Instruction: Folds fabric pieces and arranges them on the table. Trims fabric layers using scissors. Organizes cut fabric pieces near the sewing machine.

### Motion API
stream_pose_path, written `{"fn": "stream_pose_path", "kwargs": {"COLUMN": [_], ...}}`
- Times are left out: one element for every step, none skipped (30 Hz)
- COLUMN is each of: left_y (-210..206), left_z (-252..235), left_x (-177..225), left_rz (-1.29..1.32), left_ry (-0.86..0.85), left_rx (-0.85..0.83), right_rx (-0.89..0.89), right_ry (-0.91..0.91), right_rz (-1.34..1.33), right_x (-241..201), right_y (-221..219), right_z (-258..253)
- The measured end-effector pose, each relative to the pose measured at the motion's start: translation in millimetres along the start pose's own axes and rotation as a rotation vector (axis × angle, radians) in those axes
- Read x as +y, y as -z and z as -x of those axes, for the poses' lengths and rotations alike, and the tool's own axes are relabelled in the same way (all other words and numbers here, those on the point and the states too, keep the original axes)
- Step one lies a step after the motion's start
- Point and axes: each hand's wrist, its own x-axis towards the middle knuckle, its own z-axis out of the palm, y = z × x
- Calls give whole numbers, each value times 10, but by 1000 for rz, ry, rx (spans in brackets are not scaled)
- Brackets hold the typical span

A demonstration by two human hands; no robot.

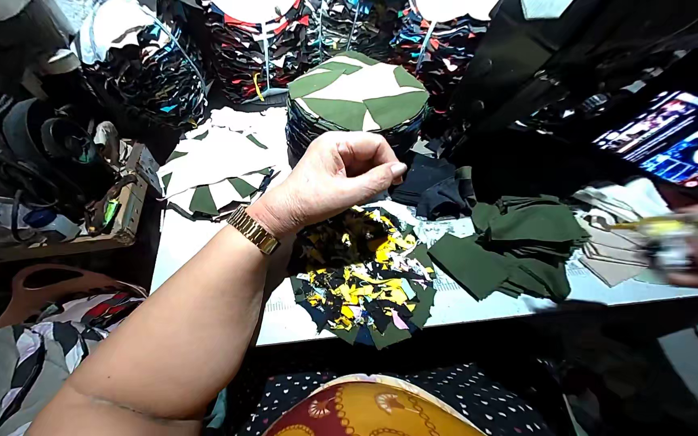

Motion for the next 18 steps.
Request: {"fn": "stream_pose_path", "kwargs": {"left_y": [10, 22, 33, 41, 50, 54, 52, 42, 29, 16, 2, -15, -37, -60, -82, -102, -117, -127], "left_z": [7, 14, 21, 25, 26, 26, 28, 30, 29, 29, 27, 26, 28, 28, 29, 32, 34, 36], "left_x": [-3, 2, 15, 28, 36, 37, 31, 22, 11, 3, 0, 1, 4, 10, 15, 18, 22, 28], "left_rz": [-19, -32, -45, -53, -58, -66, -85, -120, -173, -229, -283, -332, -370, -403, -437, -472, -511, -538], "left_ry": [15, 37, 64, 91, 117, 137, 145, 145, 132, 121, 119, 116, 118, 119, 120, 120, 123, 124], "left_rx": [-45, -93, -143, -191, -239, -283, -315, -333, -348, -365, -387, -410, -424, -439, -459, -485, -509, -523], "right_rx": [-55, -116, -165, -196, -213, -234, -253, -264, -265, -261, -254, -243, -233, -231, -233, -242, -257, -273], "right_ry": [50, 103, 140, 160, 183, 213, 251, 293, 340, 379, 396, 400, 398, 396, 400, 409, 421, 436], "right_rz": [88, 156, 223, 295, 361, 426, 486, 541, 594, 634, 667, 688, 693, 694, 697, 699, 700, 702], "right_x": [54, 97, 109, 100, 109, 141, 186, 229, 264, 286, 297, 301, 302, 303, 311, 322, 331, 335], "right_y": [-184, -364, -543, -713, -859, -966, -1040, -1093, -1128, -1146, -1151, -1147, -1136, -1123, -1110, -1101, -1093, -1084], "right_z": [-21, -46, -62, -65, -67, -66, -62, -60, -59, -62, -67, -74, -82, -88, -92, -93, -90, -87]}}
